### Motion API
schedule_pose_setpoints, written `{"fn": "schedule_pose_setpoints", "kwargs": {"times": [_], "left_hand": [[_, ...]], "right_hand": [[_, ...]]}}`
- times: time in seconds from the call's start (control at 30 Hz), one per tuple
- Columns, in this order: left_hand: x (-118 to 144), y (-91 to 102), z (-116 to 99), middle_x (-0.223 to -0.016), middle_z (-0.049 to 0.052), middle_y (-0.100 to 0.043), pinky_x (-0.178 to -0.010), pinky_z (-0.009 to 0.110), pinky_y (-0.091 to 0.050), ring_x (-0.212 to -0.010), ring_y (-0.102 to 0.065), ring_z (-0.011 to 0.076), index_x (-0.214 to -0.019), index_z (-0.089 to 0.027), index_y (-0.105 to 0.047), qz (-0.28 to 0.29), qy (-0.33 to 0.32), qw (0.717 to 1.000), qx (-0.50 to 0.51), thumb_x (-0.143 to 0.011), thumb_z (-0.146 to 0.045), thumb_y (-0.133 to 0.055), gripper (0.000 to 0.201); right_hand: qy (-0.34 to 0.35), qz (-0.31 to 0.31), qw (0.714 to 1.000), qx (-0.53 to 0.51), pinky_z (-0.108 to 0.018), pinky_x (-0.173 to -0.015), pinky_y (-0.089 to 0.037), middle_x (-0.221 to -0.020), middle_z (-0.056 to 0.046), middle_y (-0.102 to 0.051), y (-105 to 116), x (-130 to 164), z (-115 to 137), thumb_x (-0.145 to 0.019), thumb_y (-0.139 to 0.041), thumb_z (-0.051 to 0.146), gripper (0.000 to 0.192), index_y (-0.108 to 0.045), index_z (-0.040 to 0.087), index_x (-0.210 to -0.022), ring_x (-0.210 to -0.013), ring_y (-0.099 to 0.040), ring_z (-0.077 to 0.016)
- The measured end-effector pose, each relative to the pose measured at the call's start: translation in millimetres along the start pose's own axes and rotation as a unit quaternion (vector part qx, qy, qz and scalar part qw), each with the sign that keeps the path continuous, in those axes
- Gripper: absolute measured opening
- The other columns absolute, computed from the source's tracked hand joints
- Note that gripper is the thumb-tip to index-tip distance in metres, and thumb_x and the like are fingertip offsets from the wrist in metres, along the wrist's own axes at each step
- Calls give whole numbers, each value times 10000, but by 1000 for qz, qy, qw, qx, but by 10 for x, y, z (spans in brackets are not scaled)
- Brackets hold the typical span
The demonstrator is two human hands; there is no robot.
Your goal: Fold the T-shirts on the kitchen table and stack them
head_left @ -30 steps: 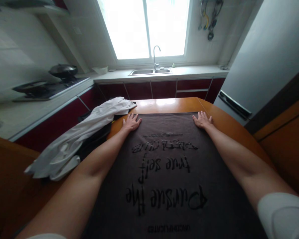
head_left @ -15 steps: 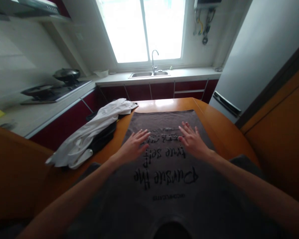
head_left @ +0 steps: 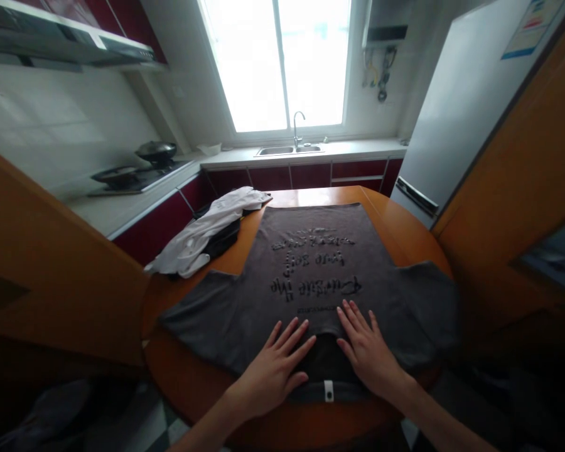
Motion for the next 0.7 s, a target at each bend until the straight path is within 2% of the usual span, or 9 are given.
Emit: {"fn": "schedule_pose_setpoints", "kwargs": {"times": [0.1, 0.2, 0.3, 0.37, 0.57, 0.7], "left_hand": [[44, -8, -42, -1677, 2, -196, -1237, 613, -200, -1554, -154, 287, -1607, -413, -184, -3, -1, 1000, 4, -1007, -447, -528, 693], [29, 90, -28, -1662, 4, -268, -1251, 552, -224, -1548, -202, 246, -1598, -389, -256, -37, 9, 999, 18, -1033, -427, -475, 607], [-10, 143, 53, -1646, 21, -320, -1259, 531, -215, -1542, -233, 234, -1575, -355, -344, -95, 46, 994, 9, -1050, -428, -427, 537], [-31, 103, 134, -1645, 32, -325, -1259, 544, -199, -1545, -224, 245, -1569, -334, -365, -116, 77, 990, -6, -1049, -442, -424, 535], [-34, -159, 303, -1675, 47, -239, -1239, 591, -185, -1556, -166, 302, -1577, -343, -344, -67, 96, 993, -34, -1008, -544, -480, 619], [-19, -169, 295, -1686, 27, -211, -1253, 556, -160, -1562, -144, 278, -1584, -339, -327, -67, 100, 992, -43, -1029, -524, -446, 597]], "right_hand": [[-8, -6, 1000, -12, -563, -1240, -185, -1664, -82, -248, -14, 70, 9, -1050, -350, 443, 598, -305, 216, -1602, -1550, -193, -260], [-23, -32, 999, -24, -560, -1240, -180, -1663, -83, -258, 72, 48, 9, -1061, -309, 447, 577, -335, 217, -1590, -1552, -188, -253], [-50, -62, 997, -24, -551, -1237, -194, -1663, -78, -263, 149, 2, -16, -1067, -271, 375, 543, -358, 213, -1579, -1553, -184, -241], [-75, -67, 995, -13, -554, -1232, -199, -1666, -82, -257, 142, -13, -53, -1059, -261, 301, 538, -357, 198, -1578, -1554, -181, -239], [-99, -26, 994, 29, -513, -1243, -166, -1645, -72, -319, -25, 27, -150, -996, -283, 131, 566, -429, 185, -1540, -1543, -221, -214], [-106, -31, 993, 35, -492, -1249, -151, -1640, -60, -336, -43, 41, -168, -972, -307, 106, 584, -442, 192, -1534, -1536, -238, -204]]}}
Point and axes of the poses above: each hand's wrist, its own x-axis away from the middle knuckle, its own y-axis out of the back of the hand, z = x × y, the point moved 3 cm from there along -x, towards the middle knuckle
